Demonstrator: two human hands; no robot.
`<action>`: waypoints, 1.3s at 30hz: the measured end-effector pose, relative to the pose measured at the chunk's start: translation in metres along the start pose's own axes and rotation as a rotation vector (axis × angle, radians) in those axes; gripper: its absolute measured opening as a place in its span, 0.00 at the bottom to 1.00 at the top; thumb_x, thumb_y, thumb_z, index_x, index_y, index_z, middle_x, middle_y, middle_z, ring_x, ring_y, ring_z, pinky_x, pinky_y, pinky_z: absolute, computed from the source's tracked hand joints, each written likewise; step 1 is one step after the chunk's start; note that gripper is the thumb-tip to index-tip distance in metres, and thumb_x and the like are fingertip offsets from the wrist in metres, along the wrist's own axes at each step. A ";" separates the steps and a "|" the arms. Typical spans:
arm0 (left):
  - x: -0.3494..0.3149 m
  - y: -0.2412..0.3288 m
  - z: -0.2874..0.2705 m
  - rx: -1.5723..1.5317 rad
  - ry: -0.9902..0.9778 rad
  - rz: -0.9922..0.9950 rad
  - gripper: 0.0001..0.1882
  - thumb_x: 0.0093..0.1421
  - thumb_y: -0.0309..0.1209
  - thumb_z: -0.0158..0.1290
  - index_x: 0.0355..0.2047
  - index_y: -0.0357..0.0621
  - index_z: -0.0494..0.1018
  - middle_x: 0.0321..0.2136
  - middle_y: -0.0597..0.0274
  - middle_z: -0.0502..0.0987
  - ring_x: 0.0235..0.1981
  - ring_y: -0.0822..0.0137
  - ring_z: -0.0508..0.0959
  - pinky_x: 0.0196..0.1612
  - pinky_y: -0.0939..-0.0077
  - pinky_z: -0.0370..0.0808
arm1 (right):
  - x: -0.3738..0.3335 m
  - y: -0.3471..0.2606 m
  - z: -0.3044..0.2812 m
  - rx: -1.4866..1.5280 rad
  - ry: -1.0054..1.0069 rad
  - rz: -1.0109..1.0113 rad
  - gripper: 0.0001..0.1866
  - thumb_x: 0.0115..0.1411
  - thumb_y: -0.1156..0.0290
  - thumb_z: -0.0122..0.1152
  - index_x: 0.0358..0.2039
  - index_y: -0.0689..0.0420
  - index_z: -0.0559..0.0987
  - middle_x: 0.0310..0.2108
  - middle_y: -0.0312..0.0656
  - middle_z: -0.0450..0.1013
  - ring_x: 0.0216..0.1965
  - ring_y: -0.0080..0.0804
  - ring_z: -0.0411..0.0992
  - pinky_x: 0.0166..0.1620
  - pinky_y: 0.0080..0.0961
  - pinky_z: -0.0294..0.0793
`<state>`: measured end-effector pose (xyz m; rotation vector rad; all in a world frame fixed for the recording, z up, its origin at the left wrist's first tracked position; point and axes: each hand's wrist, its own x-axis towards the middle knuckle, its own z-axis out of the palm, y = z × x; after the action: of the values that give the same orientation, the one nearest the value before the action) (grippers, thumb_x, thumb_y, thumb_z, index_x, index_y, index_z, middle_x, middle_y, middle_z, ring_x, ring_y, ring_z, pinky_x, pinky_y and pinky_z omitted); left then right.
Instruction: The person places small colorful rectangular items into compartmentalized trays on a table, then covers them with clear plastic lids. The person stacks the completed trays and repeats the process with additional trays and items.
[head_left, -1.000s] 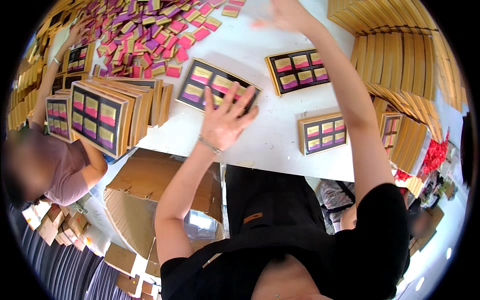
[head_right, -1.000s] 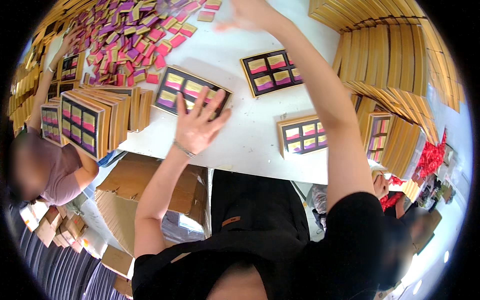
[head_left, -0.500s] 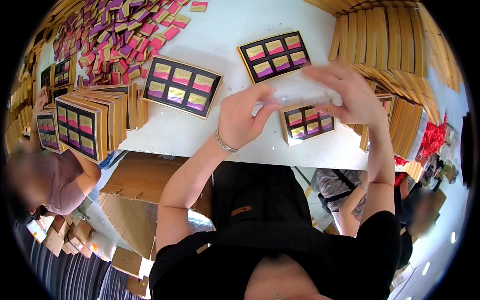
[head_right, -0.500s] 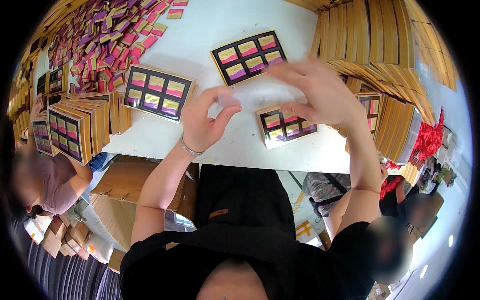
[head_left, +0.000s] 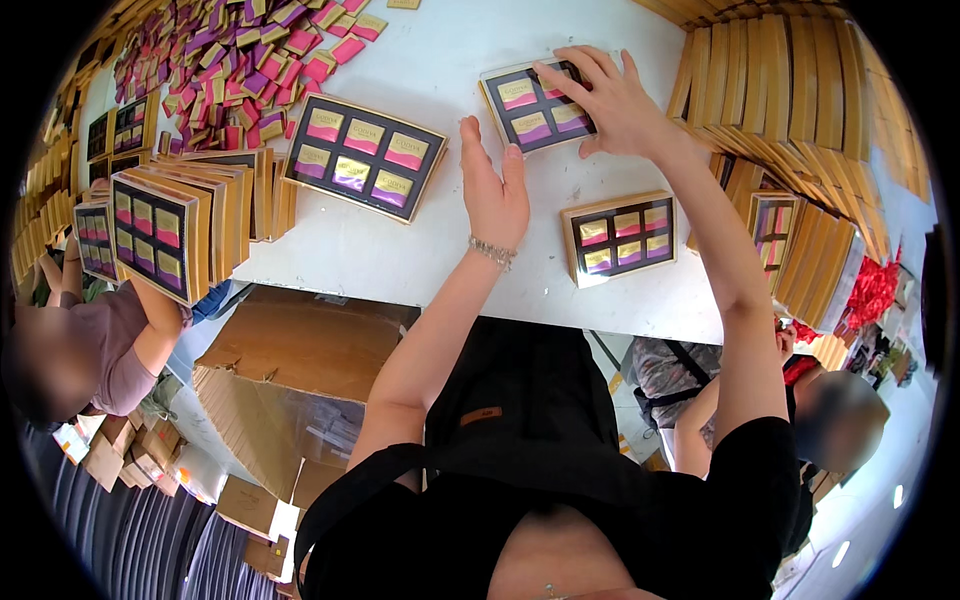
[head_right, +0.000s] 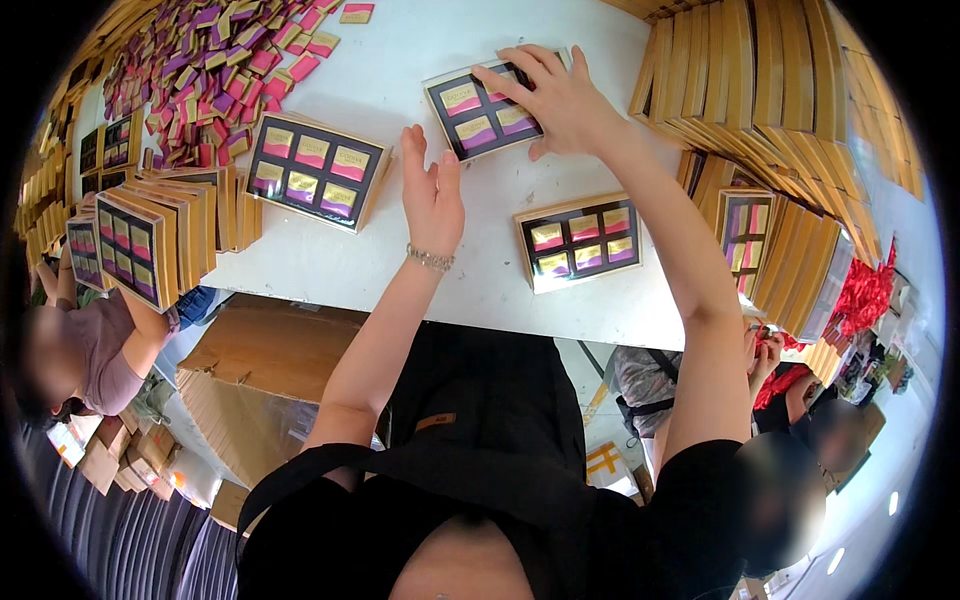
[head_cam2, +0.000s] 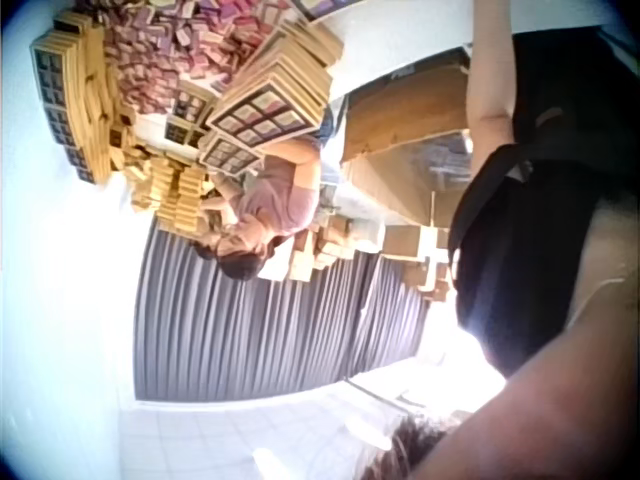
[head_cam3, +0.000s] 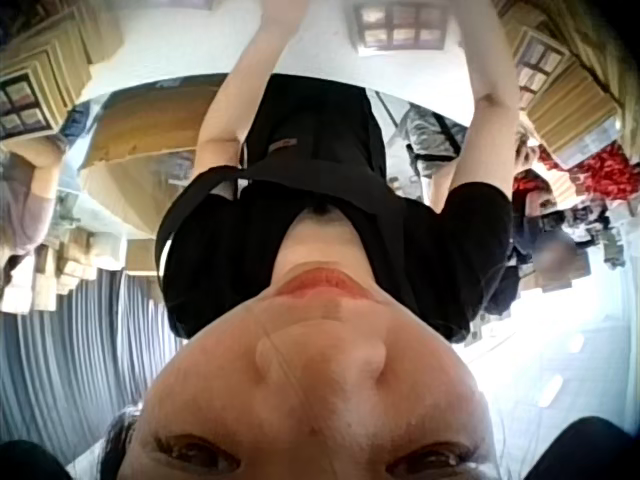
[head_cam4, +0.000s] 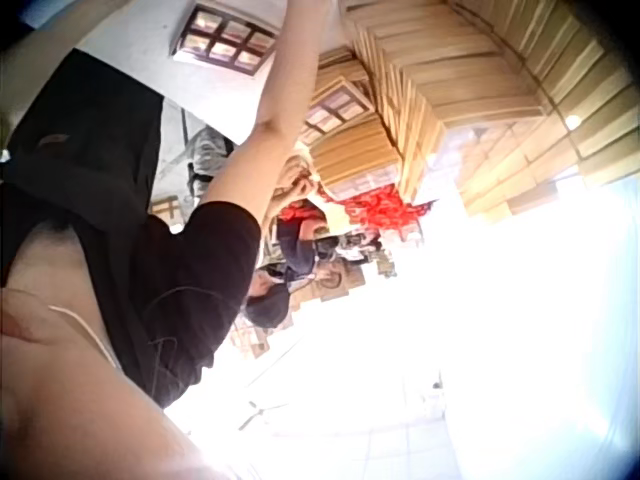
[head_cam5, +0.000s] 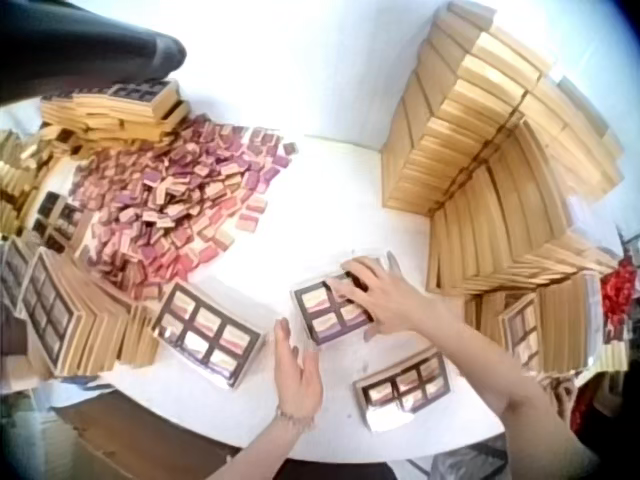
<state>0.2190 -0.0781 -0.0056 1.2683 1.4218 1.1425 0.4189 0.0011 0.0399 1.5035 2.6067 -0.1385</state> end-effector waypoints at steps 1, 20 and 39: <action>0.003 -0.004 0.001 -0.017 -0.020 -0.017 0.32 0.68 0.30 0.45 0.67 0.31 0.46 0.64 0.37 0.57 0.65 0.49 0.60 0.63 0.62 0.63 | 0.002 0.001 0.002 0.008 0.004 -0.009 0.67 0.28 0.59 0.84 0.69 0.30 0.53 0.66 0.39 0.55 0.67 0.41 0.52 0.61 0.64 0.55; -0.002 0.032 -0.005 -0.384 -0.095 -0.175 0.37 0.57 0.15 0.52 0.66 0.31 0.52 0.60 0.42 0.65 0.63 0.57 0.66 0.59 0.67 0.69 | -0.026 -0.011 -0.012 0.140 0.072 0.068 0.59 0.34 0.57 0.78 0.68 0.35 0.56 0.62 0.49 0.58 0.64 0.52 0.55 0.57 0.55 0.60; -0.122 0.047 0.031 -0.317 -0.106 -0.813 0.43 0.61 0.41 0.57 0.66 0.34 0.45 0.56 0.47 0.67 0.55 0.56 0.69 0.51 0.60 0.72 | -0.214 -0.081 0.048 0.835 -0.047 0.944 0.38 0.46 0.37 0.67 0.41 0.63 0.80 0.29 0.49 0.78 0.32 0.43 0.78 0.37 0.36 0.76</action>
<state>0.2680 -0.1947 0.0399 0.4315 1.4014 0.6798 0.4581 -0.2287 0.0275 2.7185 1.5425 -1.1999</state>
